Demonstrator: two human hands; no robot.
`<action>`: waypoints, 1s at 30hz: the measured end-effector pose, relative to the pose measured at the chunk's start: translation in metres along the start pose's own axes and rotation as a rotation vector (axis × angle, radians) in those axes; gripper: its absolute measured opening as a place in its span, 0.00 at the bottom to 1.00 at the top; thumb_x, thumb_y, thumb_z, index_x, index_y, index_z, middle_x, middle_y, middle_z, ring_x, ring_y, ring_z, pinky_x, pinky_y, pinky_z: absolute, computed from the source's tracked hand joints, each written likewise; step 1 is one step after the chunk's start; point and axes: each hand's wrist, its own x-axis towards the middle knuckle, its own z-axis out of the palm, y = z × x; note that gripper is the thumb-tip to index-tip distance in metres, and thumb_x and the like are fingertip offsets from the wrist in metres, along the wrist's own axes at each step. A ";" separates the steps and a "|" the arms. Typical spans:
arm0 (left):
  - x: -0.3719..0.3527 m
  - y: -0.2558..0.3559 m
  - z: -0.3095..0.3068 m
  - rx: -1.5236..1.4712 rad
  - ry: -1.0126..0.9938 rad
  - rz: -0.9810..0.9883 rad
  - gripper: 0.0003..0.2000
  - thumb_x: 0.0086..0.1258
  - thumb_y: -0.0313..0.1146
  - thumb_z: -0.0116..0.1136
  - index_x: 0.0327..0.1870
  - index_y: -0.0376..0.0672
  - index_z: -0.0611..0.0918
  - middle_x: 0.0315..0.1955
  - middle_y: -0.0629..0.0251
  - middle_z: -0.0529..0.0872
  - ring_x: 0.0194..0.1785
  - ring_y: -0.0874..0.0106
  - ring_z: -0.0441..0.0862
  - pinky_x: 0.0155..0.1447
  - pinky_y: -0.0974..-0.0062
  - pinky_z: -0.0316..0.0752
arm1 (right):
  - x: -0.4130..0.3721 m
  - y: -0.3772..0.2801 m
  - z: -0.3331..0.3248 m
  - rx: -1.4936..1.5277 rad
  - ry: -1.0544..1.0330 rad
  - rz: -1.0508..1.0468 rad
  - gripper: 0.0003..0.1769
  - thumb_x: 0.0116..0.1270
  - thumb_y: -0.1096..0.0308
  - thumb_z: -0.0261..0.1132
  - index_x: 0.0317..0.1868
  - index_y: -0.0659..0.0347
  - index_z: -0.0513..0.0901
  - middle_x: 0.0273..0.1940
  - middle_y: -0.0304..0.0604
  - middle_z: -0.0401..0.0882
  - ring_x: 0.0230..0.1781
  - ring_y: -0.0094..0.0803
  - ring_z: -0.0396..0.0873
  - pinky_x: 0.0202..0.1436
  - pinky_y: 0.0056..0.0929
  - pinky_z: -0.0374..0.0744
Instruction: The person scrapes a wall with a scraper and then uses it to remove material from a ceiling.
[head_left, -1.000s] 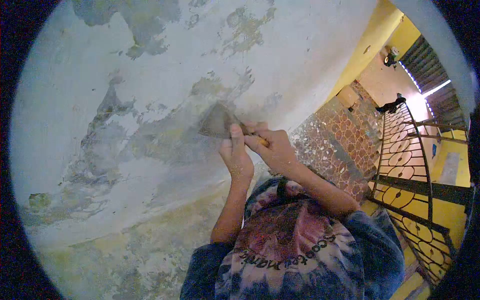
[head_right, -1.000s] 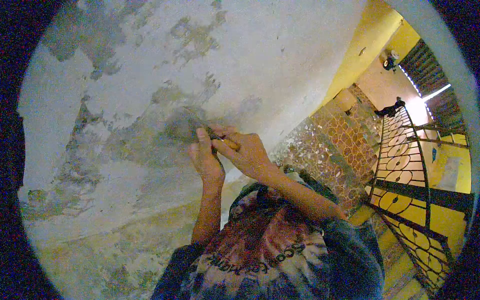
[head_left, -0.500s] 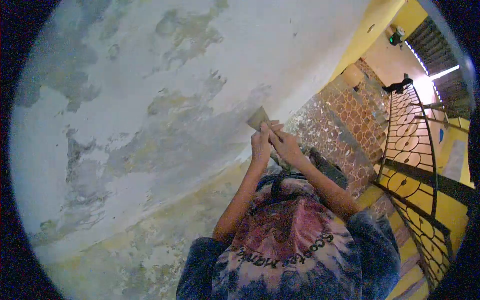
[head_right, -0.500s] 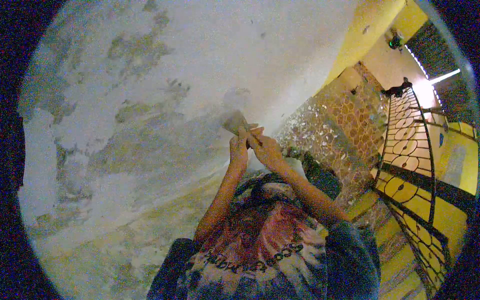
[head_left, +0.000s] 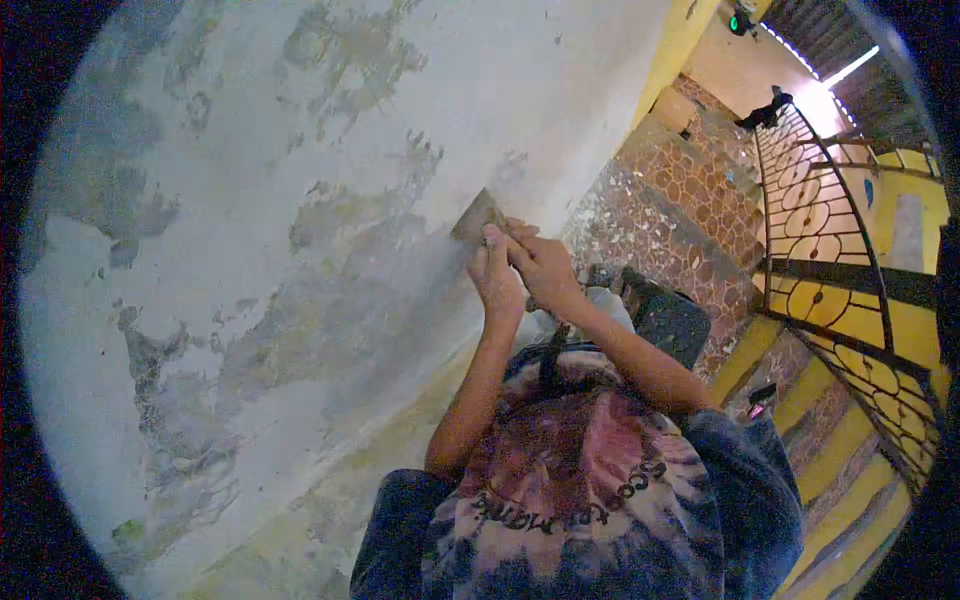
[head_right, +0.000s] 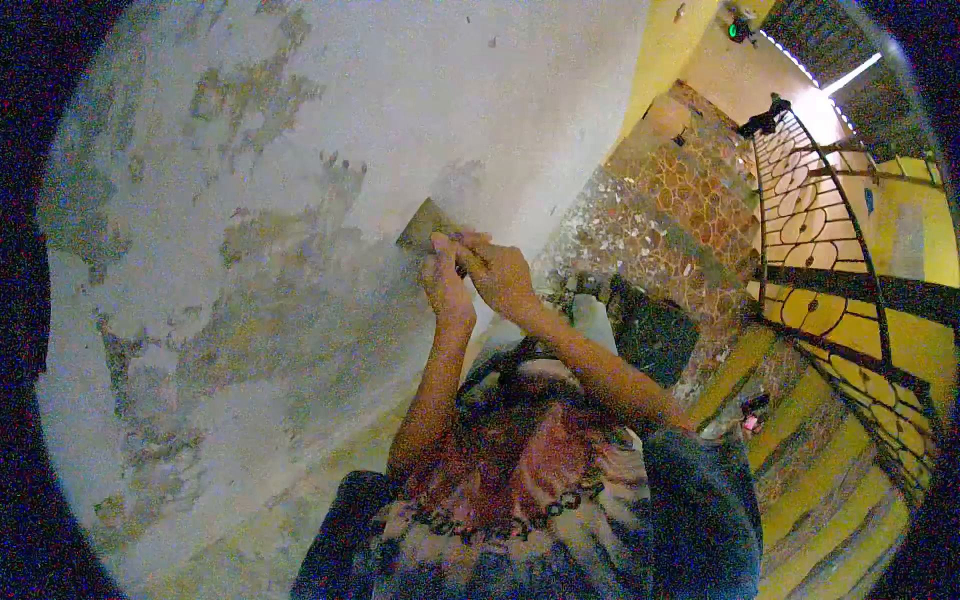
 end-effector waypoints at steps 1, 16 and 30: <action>0.000 0.000 -0.003 0.001 -0.010 0.003 0.24 0.75 0.46 0.39 0.35 0.31 0.81 0.30 0.58 0.85 0.36 0.70 0.81 0.45 0.73 0.73 | -0.002 0.003 0.005 0.000 0.010 0.000 0.25 0.67 0.48 0.53 0.35 0.62 0.84 0.28 0.53 0.82 0.28 0.50 0.81 0.33 0.41 0.77; -0.026 0.001 -0.032 -0.092 -0.131 -0.195 0.22 0.75 0.48 0.39 0.35 0.35 0.74 0.24 0.60 0.80 0.32 0.70 0.79 0.41 0.71 0.74 | -0.058 -0.015 0.027 -0.109 -0.158 0.246 0.25 0.70 0.51 0.50 0.57 0.62 0.73 0.35 0.61 0.80 0.34 0.56 0.80 0.40 0.45 0.78; -0.022 0.057 -0.068 -0.635 -0.477 -0.487 0.17 0.74 0.54 0.35 0.39 0.47 0.64 0.27 0.62 0.76 0.32 0.64 0.78 0.37 0.67 0.77 | -0.084 -0.098 0.039 0.178 0.041 0.160 0.24 0.71 0.58 0.51 0.57 0.70 0.68 0.43 0.64 0.78 0.44 0.58 0.78 0.48 0.45 0.75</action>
